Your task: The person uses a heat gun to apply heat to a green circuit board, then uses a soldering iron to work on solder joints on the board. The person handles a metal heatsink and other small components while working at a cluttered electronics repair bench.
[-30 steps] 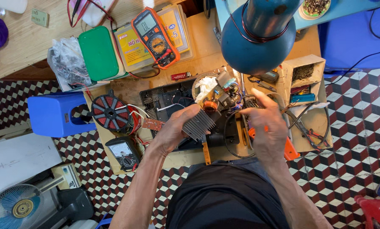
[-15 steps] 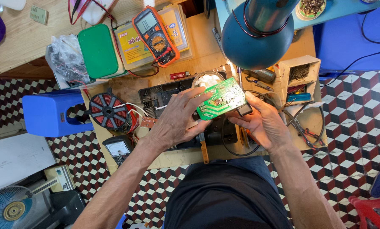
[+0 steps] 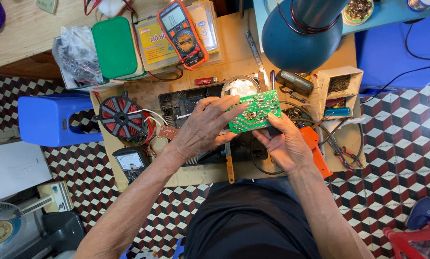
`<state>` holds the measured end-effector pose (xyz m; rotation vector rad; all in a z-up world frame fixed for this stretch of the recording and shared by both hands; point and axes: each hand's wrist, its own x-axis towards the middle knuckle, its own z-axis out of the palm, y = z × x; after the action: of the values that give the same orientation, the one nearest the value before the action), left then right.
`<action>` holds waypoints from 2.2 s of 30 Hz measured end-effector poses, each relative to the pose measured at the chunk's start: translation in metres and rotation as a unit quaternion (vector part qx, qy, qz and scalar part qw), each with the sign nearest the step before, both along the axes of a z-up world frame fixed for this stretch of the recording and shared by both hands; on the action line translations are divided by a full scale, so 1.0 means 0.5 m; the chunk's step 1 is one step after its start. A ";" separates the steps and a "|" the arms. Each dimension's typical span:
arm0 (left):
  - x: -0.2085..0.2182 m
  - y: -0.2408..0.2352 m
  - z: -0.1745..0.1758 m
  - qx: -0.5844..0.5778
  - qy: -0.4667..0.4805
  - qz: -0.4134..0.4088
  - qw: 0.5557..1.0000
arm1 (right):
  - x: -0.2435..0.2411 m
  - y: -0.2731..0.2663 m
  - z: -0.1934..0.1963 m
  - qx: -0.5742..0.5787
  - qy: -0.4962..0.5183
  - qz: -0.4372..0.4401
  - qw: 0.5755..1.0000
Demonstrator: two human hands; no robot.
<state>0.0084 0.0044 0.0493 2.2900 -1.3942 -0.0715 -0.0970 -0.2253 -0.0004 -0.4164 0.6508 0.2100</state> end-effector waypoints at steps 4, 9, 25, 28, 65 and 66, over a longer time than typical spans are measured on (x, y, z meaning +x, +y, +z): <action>-0.053 0.013 0.000 -0.089 -0.013 0.138 0.986 | -0.010 0.018 -0.005 -0.018 0.004 -0.041 0.999; -0.203 -0.049 -0.043 -0.380 0.532 0.500 0.567 | -0.021 0.035 -0.002 0.001 -0.040 -0.086 0.995; -0.205 -0.166 -0.067 -0.530 0.683 0.321 0.387 | -0.047 0.077 0.007 0.086 -0.046 -0.196 0.976; -0.199 -0.174 -0.059 -0.548 0.668 0.299 0.405 | -0.054 0.093 0.007 0.105 -0.051 -0.195 0.974; -0.019 -0.153 -0.091 -0.418 0.695 0.290 0.507 | -0.056 -0.021 0.033 -0.476 -0.009 -0.010 0.880; -0.018 -0.152 -0.091 -0.417 0.692 0.296 0.509 | -0.042 -0.022 0.034 -0.491 -0.020 -0.009 0.871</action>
<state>-0.0005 -0.0718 0.0038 0.9803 0.2877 -0.6592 -0.1179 -0.2365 0.0167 -1.3931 0.6867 -0.1747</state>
